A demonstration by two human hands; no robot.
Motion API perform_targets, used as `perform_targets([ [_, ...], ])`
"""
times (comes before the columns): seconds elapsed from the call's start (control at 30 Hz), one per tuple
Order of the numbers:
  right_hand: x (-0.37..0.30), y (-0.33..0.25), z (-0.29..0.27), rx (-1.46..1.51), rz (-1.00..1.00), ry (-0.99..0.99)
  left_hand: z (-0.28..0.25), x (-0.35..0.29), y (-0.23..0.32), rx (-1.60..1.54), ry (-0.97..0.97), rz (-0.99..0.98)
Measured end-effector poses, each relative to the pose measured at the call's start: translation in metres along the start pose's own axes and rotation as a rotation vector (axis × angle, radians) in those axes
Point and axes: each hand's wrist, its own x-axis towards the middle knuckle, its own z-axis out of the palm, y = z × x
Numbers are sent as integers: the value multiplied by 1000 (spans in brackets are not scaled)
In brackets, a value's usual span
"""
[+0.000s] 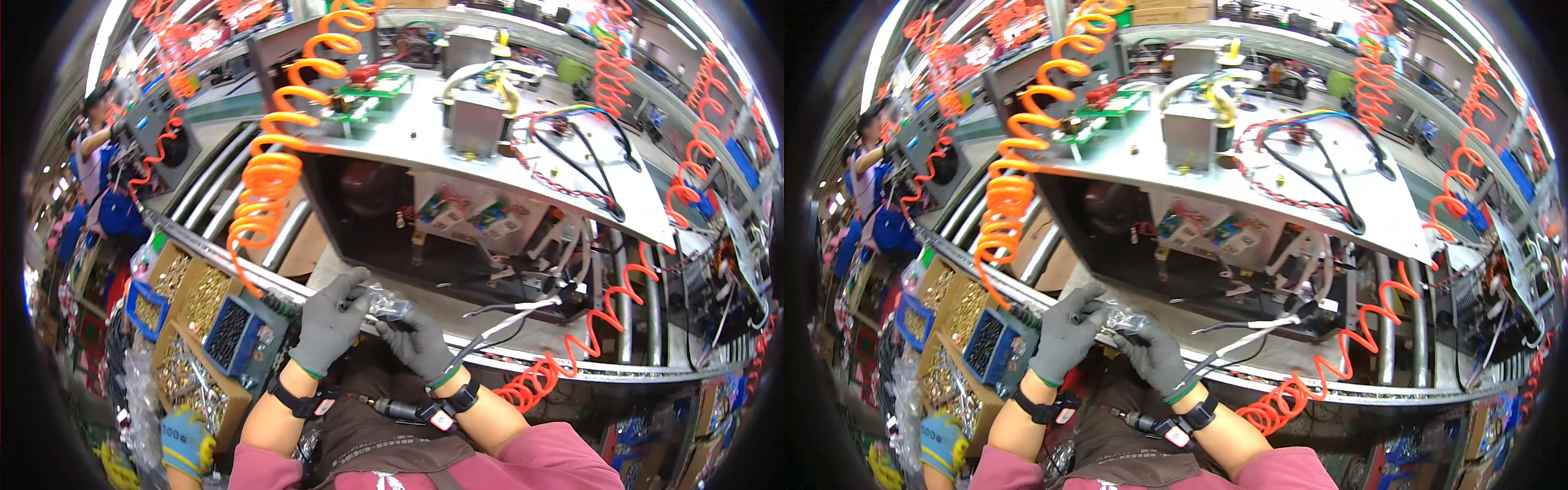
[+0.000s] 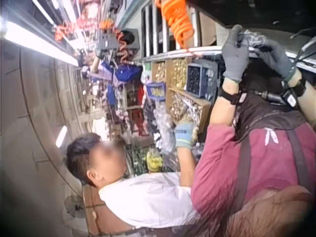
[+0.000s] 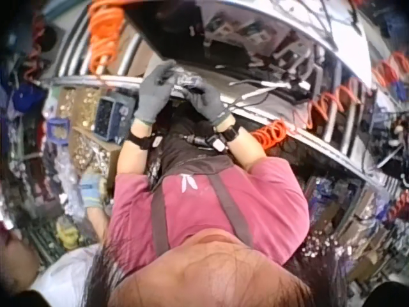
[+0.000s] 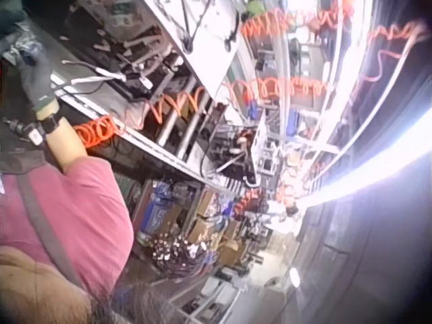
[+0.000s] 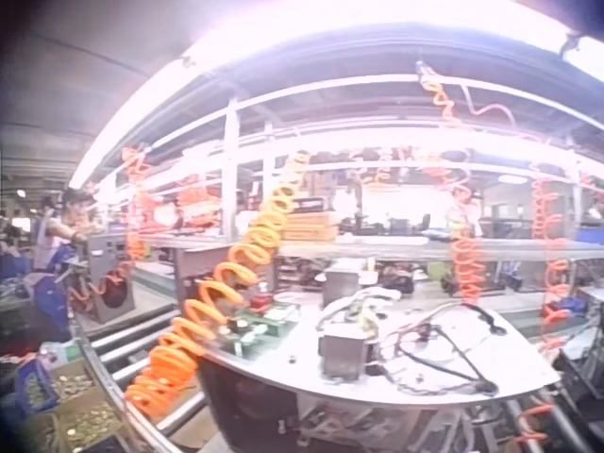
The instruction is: Assembling internal wiring and components of an inverter unit on a factory assembly line.
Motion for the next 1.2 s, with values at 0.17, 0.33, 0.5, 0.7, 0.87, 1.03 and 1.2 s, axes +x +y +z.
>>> perform_targets([
  [0.17,-10,-19,-12,-851,-295,-14,17,21,-1,168,-116,173],
  [0.33,-12,-37,-22,-201,86,267,29,43,-10,61,-177,135],
  [0.5,-10,-31,-16,-601,-152,166,41,54,-17,-263,-135,149],
  [0.7,-12,-33,-19,-145,-6,91,45,62,-13,-400,-165,97],
  [0.87,-5,-38,-28,35,1,117,57,57,-18,-321,-177,222],
  [1.03,1,-45,-29,265,-48,-43,62,68,-35,-274,-74,121],
  [1.2,0,-44,-39,183,-150,-60,65,65,-57,-539,7,-88],
])
